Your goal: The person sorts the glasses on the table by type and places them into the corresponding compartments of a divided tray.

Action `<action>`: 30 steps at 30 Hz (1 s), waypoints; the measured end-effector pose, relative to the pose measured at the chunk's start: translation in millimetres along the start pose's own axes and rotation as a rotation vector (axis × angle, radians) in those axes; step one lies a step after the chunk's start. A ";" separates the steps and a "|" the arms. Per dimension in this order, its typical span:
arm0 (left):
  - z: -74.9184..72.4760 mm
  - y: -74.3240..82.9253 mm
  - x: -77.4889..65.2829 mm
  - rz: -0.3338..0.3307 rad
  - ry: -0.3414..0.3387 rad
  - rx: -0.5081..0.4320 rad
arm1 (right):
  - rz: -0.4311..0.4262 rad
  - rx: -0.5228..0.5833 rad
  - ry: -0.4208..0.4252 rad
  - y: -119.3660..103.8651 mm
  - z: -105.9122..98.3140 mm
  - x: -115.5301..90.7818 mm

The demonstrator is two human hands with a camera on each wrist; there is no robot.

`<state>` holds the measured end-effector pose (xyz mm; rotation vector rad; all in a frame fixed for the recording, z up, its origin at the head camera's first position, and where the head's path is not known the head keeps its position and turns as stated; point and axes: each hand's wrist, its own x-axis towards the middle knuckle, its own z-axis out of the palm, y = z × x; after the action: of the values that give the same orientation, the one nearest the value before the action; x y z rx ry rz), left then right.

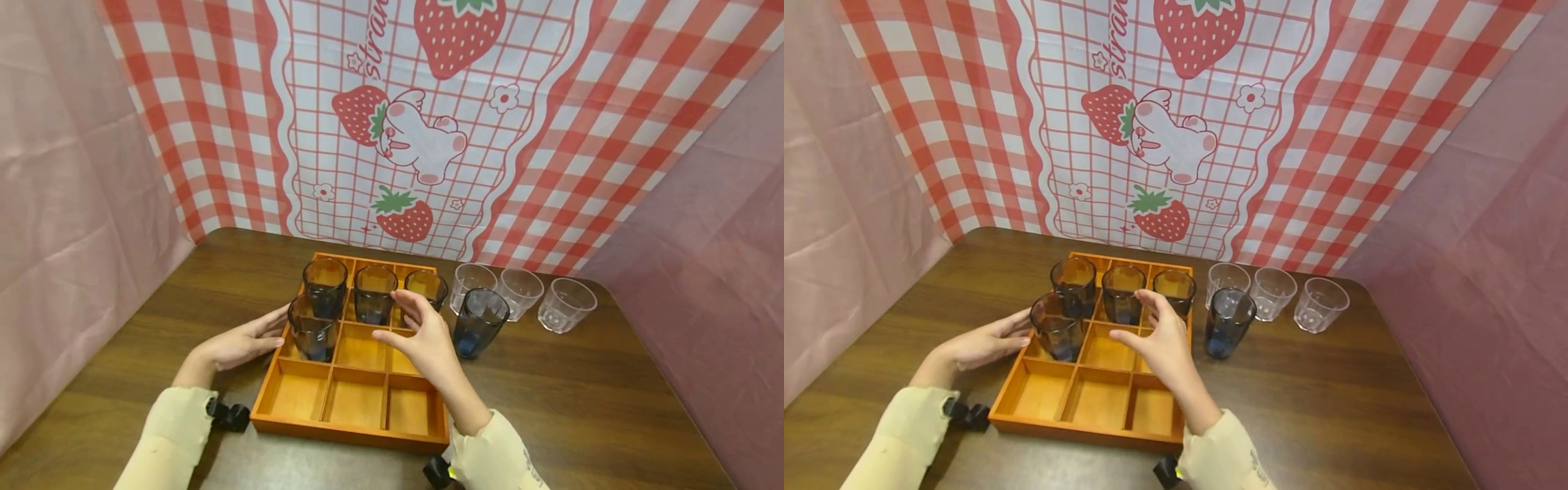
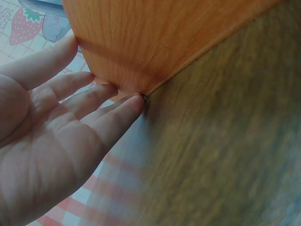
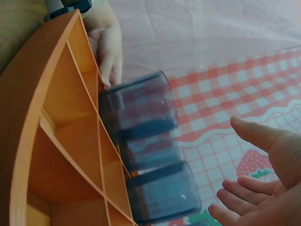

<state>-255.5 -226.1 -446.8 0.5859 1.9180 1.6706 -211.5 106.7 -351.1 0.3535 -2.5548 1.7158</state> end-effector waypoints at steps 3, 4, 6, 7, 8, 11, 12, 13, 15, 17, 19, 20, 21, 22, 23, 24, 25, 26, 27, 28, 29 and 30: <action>0.0 0.4 -0.1 -0.006 0.003 -0.004 | 0.010 -0.005 0.023 1.6 -9.1 -0.9; 0.0 0.5 -0.2 -0.008 0.003 -0.006 | 0.010 -0.010 0.031 2.2 -12.2 -1.2; -0.1 0.6 -0.4 -0.010 0.003 -0.009 | 0.007 -0.019 0.053 4.1 -18.3 -1.4; -0.1 0.6 -0.5 -0.011 0.003 -0.010 | 0.004 -0.026 0.062 4.8 -21.3 -1.9; -0.2 0.6 -0.5 -0.010 0.004 -0.009 | 0.001 -0.032 0.073 5.8 -24.2 -2.1; -0.2 0.4 -0.6 -0.008 0.004 -0.006 | -0.009 -0.054 0.107 9.6 -32.2 -2.9; -0.2 0.4 -0.5 -0.008 0.004 -0.006 | -0.013 -0.063 0.118 11.0 -34.6 -3.2; -0.2 0.2 -0.5 -0.008 0.004 -0.005 | -0.018 -0.074 0.130 12.4 -36.9 -3.5; -0.1 0.0 -0.3 -0.008 0.003 -0.007 | -0.030 -0.096 0.160 15.5 -41.4 -3.7; 0.0 -0.2 0.0 -0.007 0.003 -0.008 | -0.048 -0.112 0.193 17.9 -46.2 -4.2; 0.1 -0.5 0.2 -0.007 0.002 -0.007 | -0.068 -0.126 0.230 19.8 -51.1 -4.5; 0.2 -0.5 0.4 -0.006 0.002 -0.007 | -0.076 -0.132 0.247 20.7 -53.6 -4.6; 0.2 -0.6 0.4 -0.007 0.002 -0.006 | -0.085 -0.131 0.264 21.2 -56.1 -4.7; 0.2 -0.6 0.5 -0.005 0.001 -0.006 | -0.093 -0.134 0.282 21.8 -58.6 -4.8; 0.2 -0.7 0.6 -0.004 0.000 -0.007 | -0.102 -0.133 0.299 22.3 -60.9 -4.8; 0.2 -0.6 0.6 -0.003 -0.001 -0.008 | -0.108 -0.133 0.314 23.2 -63.3 -4.9; 0.3 -0.5 0.5 -0.002 -0.002 -0.010 | -0.110 -0.137 0.328 24.1 -65.5 -5.2; 0.3 -0.4 0.4 -0.001 -0.004 -0.012 | -0.114 -0.136 0.342 25.1 -67.5 -5.3; 0.4 -0.3 0.3 0.001 -0.005 -0.014 | -0.119 -0.130 0.352 26.1 -69.4 -5.4; 0.4 -0.1 0.2 0.001 -0.006 -0.016 | -0.123 -0.128 0.361 27.3 -71.3 -5.5; 0.5 0.1 0.1 0.002 -0.006 -0.016 | -0.126 -0.128 0.368 28.3 -73.0 -5.6; 0.6 0.2 0.1 0.001 -0.006 -0.017 | -0.126 -0.129 0.376 29.4 -74.7 -5.6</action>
<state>-255.2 -225.6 -446.6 0.5852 1.8981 1.6823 -219.0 186.8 -349.9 0.1619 -2.3013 1.4093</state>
